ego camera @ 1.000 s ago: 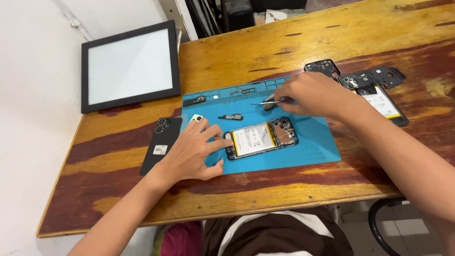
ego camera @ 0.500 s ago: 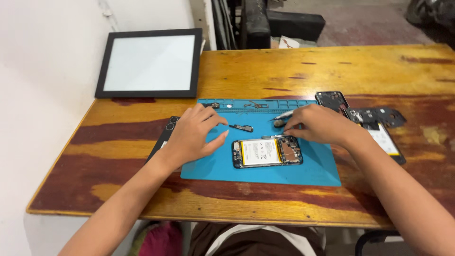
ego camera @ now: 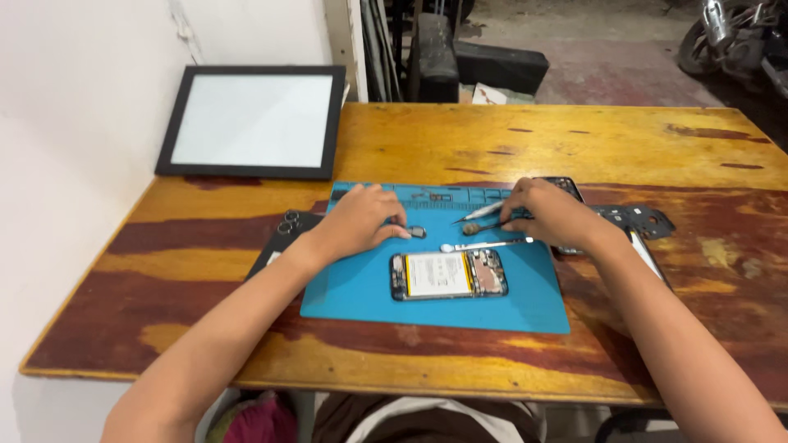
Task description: The person uses tweezers and a spudger to remove the battery from a disassembled smartphone. They then use a small brush to clean the battery and the interior of the phone chassis.
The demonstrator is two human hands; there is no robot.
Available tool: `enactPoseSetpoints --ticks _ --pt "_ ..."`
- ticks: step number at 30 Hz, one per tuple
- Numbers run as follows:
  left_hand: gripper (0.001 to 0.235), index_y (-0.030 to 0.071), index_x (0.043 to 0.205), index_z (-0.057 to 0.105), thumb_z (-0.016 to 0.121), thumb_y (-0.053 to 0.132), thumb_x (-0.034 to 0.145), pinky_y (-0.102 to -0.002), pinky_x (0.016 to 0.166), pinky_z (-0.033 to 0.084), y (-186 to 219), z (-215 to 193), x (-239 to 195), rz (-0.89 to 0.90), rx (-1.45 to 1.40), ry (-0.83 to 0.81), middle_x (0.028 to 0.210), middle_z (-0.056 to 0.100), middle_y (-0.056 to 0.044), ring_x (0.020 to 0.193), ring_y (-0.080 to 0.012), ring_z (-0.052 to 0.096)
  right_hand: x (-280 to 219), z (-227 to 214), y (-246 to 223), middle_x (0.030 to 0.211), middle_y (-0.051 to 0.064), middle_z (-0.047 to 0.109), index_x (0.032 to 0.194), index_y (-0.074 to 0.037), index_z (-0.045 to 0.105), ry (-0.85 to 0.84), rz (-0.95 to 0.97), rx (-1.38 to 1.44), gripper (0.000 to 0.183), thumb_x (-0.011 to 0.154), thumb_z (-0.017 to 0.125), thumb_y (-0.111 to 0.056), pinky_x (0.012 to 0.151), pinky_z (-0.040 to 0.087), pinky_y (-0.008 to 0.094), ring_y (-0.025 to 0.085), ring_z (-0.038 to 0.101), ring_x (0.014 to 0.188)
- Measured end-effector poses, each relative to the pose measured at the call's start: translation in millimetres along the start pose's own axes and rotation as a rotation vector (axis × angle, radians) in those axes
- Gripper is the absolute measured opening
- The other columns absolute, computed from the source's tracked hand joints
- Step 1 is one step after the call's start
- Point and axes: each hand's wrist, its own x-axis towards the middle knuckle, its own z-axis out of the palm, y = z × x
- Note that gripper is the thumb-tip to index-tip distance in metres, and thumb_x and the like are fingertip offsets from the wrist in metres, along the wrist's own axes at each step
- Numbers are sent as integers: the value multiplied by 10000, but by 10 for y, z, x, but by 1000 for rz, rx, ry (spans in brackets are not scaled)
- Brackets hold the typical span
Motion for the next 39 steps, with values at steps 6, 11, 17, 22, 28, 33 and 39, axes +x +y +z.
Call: enactPoseSetpoints --ticks 6,11,17,22,28,33,39 --pt "182 96 943 741 670 261 969 -416 794 444 109 -118 -14 17 104 124 897 732 -43 874 -264 646 -22 -51 -99 1050 113 729 1058 -100 754 95 -5 52 176 907 703 -176 889 532 419 311 690 1002" --pt "204 39 1015 708 599 210 1031 -282 670 542 304 -144 -81 -392 -467 53 803 753 -72 700 -142 681 -32 -30 -309 953 129 735 1163 -83 690 255 -301 117 242 946 618 -162 785 555 431 336 715 899" --pt "240 6 1147 708 552 142 1025 -270 679 544 337 -30 -69 -409 -735 -6 908 767 -77 769 -106 649 -64 118 -582 890 96 755 1044 -112 760 280 -358 59 196 924 665 -234 653 547 435 328 719 766" --pt "265 -5 1196 704 554 131 1024 -265 722 570 216 53 -92 -350 -733 -77 960 787 -76 798 -103 676 9 155 -528 831 108 766 985 -104 773 228 -234 95 221 938 669 -294 637 552 421 325 719 695" --pt "264 -32 1190 702 580 116 1008 -266 734 582 159 57 -84 -385 -776 -70 955 786 -89 804 -111 697 -9 -30 -358 774 146 754 964 -77 774 240 -226 158 240 941 671 -294 594 537 397 323 715 643" --pt "266 -36 1185 705 576 114 1007 -267 730 571 163 116 -134 -423 -829 -76 969 786 -89 819 -100 691 -23 105 -497 709 130 747 944 -59 714 152 -146 278 269 919 676 -324 551 543 377 285 724 577" --pt "267 -22 1180 711 581 134 1006 -266 770 590 110 81 -126 -467 -893 -84 993 791 -94 831 -107 688 -4 21 -481 659 149 729 884 -67 723 94 17 124 311 912 707 -377 553 530 407 301 695 540"
